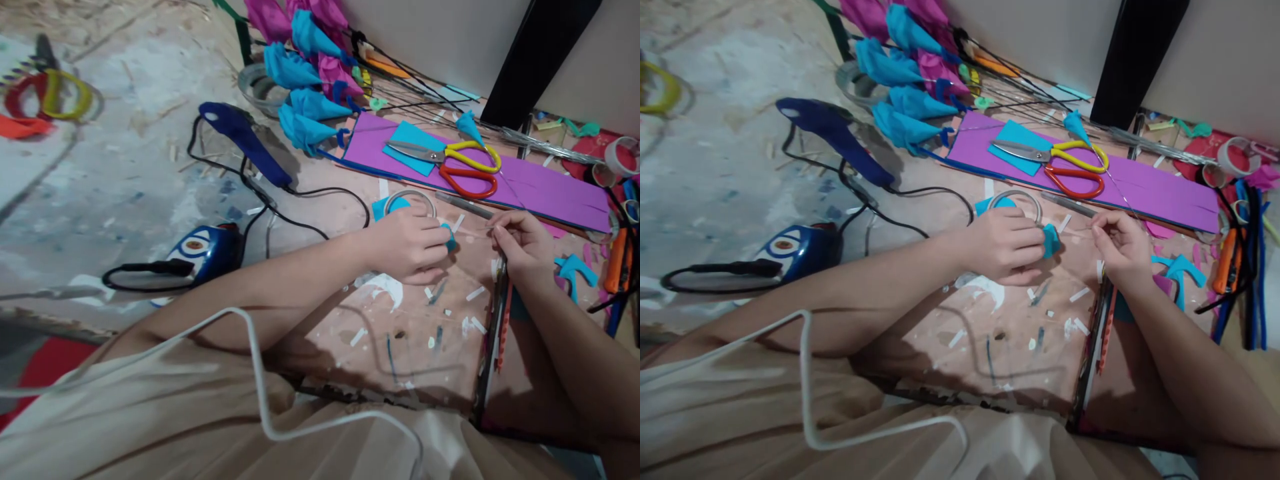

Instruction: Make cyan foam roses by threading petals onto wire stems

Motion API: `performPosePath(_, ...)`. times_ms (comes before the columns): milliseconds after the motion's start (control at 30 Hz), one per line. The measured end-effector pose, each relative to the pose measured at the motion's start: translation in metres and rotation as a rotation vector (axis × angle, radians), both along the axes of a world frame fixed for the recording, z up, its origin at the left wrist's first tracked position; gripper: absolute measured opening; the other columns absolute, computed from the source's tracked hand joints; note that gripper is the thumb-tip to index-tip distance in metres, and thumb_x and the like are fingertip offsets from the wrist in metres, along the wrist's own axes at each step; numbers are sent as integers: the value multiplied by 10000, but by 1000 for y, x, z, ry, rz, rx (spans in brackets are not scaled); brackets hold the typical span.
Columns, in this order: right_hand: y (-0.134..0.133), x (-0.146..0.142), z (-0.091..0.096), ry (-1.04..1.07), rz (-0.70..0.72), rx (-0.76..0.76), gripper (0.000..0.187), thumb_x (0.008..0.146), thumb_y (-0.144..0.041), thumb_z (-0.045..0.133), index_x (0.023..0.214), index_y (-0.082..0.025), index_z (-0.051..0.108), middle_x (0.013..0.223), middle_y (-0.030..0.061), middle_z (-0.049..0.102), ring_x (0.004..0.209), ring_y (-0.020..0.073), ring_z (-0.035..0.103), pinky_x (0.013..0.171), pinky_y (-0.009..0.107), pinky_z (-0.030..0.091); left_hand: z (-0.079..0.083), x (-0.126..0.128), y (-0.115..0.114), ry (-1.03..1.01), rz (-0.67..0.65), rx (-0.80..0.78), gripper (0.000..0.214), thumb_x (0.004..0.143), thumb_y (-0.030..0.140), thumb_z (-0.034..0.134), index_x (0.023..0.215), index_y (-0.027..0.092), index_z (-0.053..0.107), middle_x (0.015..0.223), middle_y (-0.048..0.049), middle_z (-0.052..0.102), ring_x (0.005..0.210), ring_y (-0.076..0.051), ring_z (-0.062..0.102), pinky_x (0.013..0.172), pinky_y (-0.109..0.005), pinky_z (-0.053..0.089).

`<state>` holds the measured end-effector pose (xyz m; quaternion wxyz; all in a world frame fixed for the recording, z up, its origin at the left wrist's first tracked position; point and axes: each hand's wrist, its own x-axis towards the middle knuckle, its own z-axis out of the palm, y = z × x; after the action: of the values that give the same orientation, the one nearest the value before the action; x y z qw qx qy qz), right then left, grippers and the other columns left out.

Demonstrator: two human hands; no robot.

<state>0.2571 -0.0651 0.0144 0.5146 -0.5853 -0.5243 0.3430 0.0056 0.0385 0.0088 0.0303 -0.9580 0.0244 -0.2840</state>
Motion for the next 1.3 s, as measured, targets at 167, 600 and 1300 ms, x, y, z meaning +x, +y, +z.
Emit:
performPosePath(167, -2, 1, 1, -36, 29, -9, 93, 980, -299, 763, 937, -260, 691, 1001, 34, 763, 681, 142, 600, 672, 321, 553, 1, 0, -1, 61, 4, -13, 115, 932, 298, 628, 852, 221, 656, 852, -50, 707, 767, -203, 636, 678, -399, 373)
performPosePath(600, -4, 7, -6, -185, 161, 7, 47, 1043, -273, 644, 1008, -281, 675, 950, 21, 693, 782, 183, 624, 727, 362, 501, -5, 7, -5, -27, 184, -58, 266, 1072, 294, 561, 834, 221, 654, 818, -28, 716, 709, -156, 631, 661, -381, 360)
performPosePath(1300, -6, -2, 9, -387, 261, 138, 265, 1102, -439, 576, 909, -259, 606, 846, 50, 663, 760, 232, 627, 704, 413, 474, -8, 1, -7, 157, -16, -299, 308, 1104, 457, 544, 1120, 257, 778, 1304, -99, 838, 1252, -278, 761, 1190, -528, 508)
